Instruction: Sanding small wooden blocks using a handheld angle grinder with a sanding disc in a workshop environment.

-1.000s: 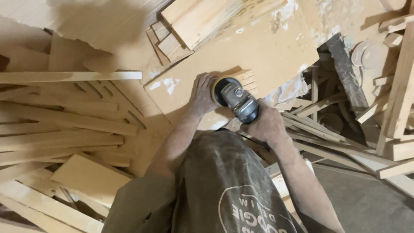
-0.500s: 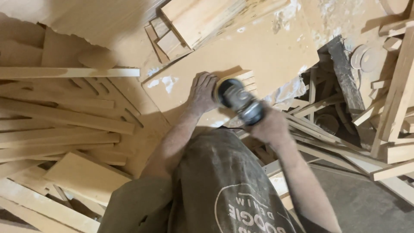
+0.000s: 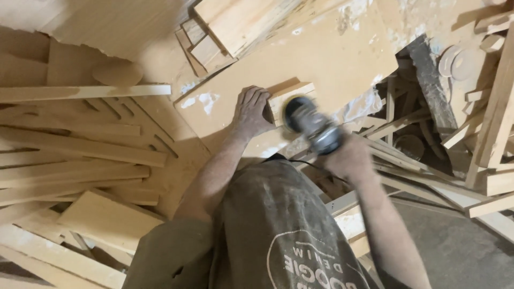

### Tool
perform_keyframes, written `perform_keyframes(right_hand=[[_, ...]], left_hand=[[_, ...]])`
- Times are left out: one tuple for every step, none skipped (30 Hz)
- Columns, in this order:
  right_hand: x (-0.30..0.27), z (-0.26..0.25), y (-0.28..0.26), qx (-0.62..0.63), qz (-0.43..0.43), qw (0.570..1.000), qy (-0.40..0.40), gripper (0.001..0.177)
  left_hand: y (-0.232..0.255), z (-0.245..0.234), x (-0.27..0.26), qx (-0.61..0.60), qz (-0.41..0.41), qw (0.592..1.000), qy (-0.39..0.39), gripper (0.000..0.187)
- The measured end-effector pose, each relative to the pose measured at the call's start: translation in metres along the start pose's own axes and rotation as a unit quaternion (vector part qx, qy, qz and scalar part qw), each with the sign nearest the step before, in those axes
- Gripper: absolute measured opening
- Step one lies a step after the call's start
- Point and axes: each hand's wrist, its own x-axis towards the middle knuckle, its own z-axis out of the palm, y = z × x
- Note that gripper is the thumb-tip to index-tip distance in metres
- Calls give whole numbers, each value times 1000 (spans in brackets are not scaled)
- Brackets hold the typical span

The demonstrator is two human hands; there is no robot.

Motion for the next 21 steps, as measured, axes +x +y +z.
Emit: perform_keyframes(right_hand=[[8,0,19,-1,1,1000,-4,86],[20,-3,36,45,27,998,18,79],[32,-7,55,91,52,994,39,72],[23,-2,41,90,50,994,37,72],[14,3,29,66,26,997,28,73],[4,8,18,46,6,999,21,75],[-9,11,3,48,9,999,20,75],[-21,13,-10,16,-21,1000,12,77],[-34,16,-23,-15,-50,999,3,79],[-37,12,-24,-16,-48,999,2,79],[-40,10,-26,-17,-45,999,11,73],[-44,9,-29,-19,-43,999,17,69],[-32,17,-7,-21,-42,999,13,69],[-14,23,11,34,2,999,5,68],[4,28,29,88,46,995,-3,67],[8,20,40,87,48,995,-4,67],[13,13,52,94,62,993,22,68],[17,7,63,100,72,991,45,70],[6,15,48,98,71,992,43,70],[-6,24,34,76,10,993,88,66],[-19,32,20,53,-52,988,133,64]], left_hand=[[2,-4,-4,-1,-2,1000,-3,96],[4,-8,-2,-20,-13,1000,-20,97],[6,-12,0,-39,-25,998,-38,97],[5,-11,-1,-38,-28,998,-38,97],[4,-9,-2,-29,-18,999,-31,97],[4,-7,-1,-21,-4,999,-25,98],[-9,7,-4,-22,-2,999,-28,98],[-21,22,-5,-10,15,1000,-24,90],[-32,37,-7,1,32,999,-20,83],[-23,23,-4,-1,32,999,-21,83],[-16,9,-1,-3,34,999,-22,86],[-9,-6,-3,-4,32,999,-25,89],[-2,-4,-7,-7,30,999,-28,89],[-2,-5,-3,-21,22,999,-18,93],[-1,-6,1,-35,14,999,-9,98],[-1,-5,1,-37,13,999,-10,98],[-1,-3,1,-36,10,999,-11,100],[-1,-2,-2,-33,4,999,-12,102],[0,-5,-2,-33,1,999,-12,102],[2,-8,-1,-25,4,1000,-14,101],[4,-11,1,-17,7,1000,-15,100]])
